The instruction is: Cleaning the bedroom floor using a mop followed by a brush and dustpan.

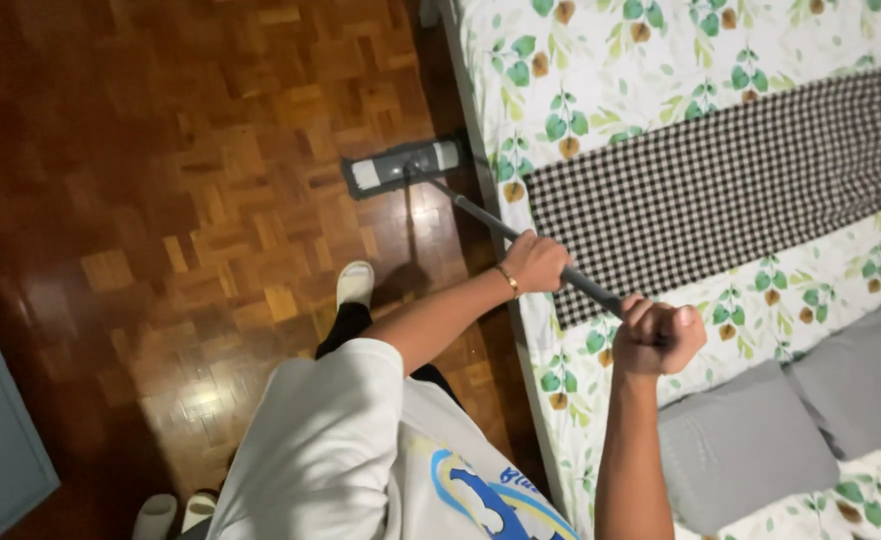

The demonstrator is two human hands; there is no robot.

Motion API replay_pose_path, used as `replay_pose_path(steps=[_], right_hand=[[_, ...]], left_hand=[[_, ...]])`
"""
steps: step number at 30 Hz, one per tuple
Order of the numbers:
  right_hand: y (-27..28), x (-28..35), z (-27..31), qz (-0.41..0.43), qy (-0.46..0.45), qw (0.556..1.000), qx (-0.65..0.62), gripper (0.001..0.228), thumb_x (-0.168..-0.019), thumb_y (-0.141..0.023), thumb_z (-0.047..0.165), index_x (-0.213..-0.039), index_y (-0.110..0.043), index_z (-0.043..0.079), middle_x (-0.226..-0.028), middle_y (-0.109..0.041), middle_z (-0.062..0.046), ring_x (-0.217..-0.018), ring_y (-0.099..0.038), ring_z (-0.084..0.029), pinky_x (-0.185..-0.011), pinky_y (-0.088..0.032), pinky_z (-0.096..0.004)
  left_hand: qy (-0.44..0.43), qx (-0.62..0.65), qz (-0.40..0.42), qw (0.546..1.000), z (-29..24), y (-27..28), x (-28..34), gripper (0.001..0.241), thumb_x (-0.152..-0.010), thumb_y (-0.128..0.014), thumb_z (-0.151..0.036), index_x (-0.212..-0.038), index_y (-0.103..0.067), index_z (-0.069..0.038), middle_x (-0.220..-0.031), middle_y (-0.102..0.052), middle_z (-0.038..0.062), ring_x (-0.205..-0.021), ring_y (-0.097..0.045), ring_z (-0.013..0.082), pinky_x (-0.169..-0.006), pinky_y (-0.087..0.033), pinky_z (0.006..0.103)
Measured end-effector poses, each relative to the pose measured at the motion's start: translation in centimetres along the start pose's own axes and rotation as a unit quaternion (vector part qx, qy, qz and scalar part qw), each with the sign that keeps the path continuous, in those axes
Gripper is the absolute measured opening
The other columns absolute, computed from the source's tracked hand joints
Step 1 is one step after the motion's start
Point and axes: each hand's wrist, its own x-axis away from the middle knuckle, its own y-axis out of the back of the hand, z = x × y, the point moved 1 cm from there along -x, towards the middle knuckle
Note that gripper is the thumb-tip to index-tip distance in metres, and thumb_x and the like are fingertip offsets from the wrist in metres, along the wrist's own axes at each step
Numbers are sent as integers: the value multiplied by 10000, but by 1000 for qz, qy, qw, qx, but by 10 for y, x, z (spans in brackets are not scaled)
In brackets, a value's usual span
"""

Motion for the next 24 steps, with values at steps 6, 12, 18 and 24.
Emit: replay_pose_path(steps=[6,12,18,24], right_hand=[[13,17,-16,-31,-41,998,-22,349,-1018,-380,306,-704,-245,232,-389,-250,73,-319,-264,-128,-532,-324,-336],[-32,74,-93,-210,-127,967,60,330,-1030,-464,268,-718,-469,163,-453,-485,-77,-439,-560,-228,-565,-422,-327],[-156,88,-196,-253,-321,911,58,108,-1008,-654,155,-915,-630,106,-753,-747,-143,-632,-725,-188,-550,-583,-276],[-277,62,-216,38,-212,968,131,517,-1044,-580,73,-530,-528,87,-403,-467,-22,-391,-409,-135,-460,-399,-262]], left_hand=[[-4,-35,69,997,17,-15,-6,245,-800,-610,-348,-785,-781,-174,-752,-763,35,-844,-772,296,-801,-487,472],[30,-144,155,977,111,-20,16,298,-788,-661,-431,-869,-811,-187,-906,-791,48,-975,-762,271,-808,-539,485],[304,-73,99,944,297,-20,46,453,-877,-708,-397,-1078,-771,4,-1169,-730,216,-1163,-675,439,-1068,-447,594],[199,-67,-75,975,345,93,113,302,-838,-722,-245,-1103,-617,-145,-1501,-528,126,-1517,-341,341,-1234,-305,527]])
